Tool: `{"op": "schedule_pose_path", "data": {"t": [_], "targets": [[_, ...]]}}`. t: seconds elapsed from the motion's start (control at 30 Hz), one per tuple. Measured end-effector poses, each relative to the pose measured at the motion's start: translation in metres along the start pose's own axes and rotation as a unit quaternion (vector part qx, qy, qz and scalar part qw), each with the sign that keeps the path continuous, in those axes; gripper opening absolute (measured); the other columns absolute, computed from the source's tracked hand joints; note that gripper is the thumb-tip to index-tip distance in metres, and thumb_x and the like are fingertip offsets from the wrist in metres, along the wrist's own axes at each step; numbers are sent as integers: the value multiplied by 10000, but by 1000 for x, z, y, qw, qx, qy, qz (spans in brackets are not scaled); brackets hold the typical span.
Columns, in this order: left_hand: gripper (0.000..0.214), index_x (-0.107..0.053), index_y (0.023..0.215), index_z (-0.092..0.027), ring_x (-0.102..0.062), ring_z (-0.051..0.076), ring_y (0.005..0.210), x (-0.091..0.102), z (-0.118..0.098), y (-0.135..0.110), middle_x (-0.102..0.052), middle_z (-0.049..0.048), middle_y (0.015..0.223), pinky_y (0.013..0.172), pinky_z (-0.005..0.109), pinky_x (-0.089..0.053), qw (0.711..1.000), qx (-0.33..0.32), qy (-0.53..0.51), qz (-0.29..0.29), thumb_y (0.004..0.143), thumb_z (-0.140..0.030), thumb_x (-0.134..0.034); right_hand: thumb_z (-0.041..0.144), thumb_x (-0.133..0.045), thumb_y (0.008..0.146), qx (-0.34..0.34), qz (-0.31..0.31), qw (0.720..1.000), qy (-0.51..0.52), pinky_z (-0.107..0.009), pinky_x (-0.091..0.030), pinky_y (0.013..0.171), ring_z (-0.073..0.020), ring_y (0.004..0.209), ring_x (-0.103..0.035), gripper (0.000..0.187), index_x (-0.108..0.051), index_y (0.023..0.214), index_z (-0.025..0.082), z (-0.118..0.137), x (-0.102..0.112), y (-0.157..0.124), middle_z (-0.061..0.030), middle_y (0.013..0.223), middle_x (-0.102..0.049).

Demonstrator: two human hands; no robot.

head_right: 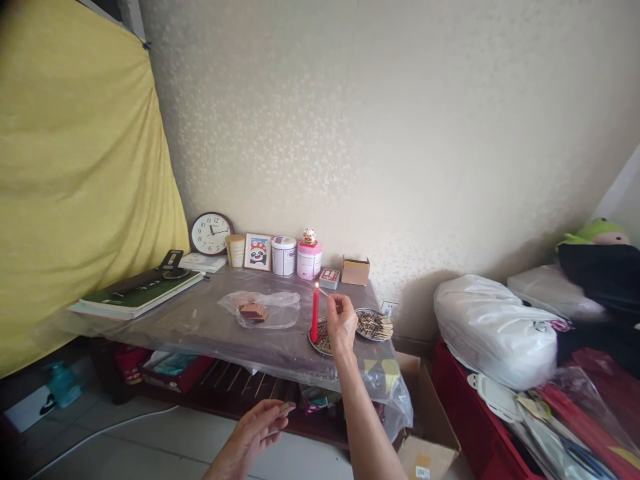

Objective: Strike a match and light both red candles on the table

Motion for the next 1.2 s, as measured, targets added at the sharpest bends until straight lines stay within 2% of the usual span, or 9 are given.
{"op": "schedule_pose_path", "data": {"t": [0.23,0.47,0.83,1.2], "targets": [[309,-637,806,-211,-621,212,888,-3,-5,-4,-708,60,923,803,318,-405,1000,-5,1,3,609,-429,-732,430,-566,756,-2,-3,999,-32,-256,-408,543,-142,528,-521,256,-633,793,186,-4,-2,3,10,618,-601],[366,-618,811,-206,-615,223,900,0,-1,-2,-701,60,931,806,319,-406,1000,3,16,-5,576,-461,-736,433,-539,766,2,1,998,-58,-262,-411,555,-149,539,-532,272,-638,813,184,-6,-5,4,5,632,-614],[376,-605,830,-198,-607,207,900,2,3,2,-695,62,940,803,310,-401,1000,4,22,7,597,-469,-721,414,-525,776,4,1,995,-95,-264,-411,550,-157,532,-540,256,-633,816,186,-5,-6,6,2,616,-609],[359,-602,843,-205,-608,208,914,2,3,2,-697,57,949,808,310,-398,1000,2,21,8,618,-463,-710,412,-511,775,8,3,995,-103,-271,-422,566,-164,556,-561,269,-635,827,179,-2,-8,6,-29,691,-654]]}}
Point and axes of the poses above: each hand's wrist, its own y-axis towards the middle knuckle, its own x-axis out of the back of the hand, z = x × y, the point moved 8 cm from there along y, towards the middle knuckle
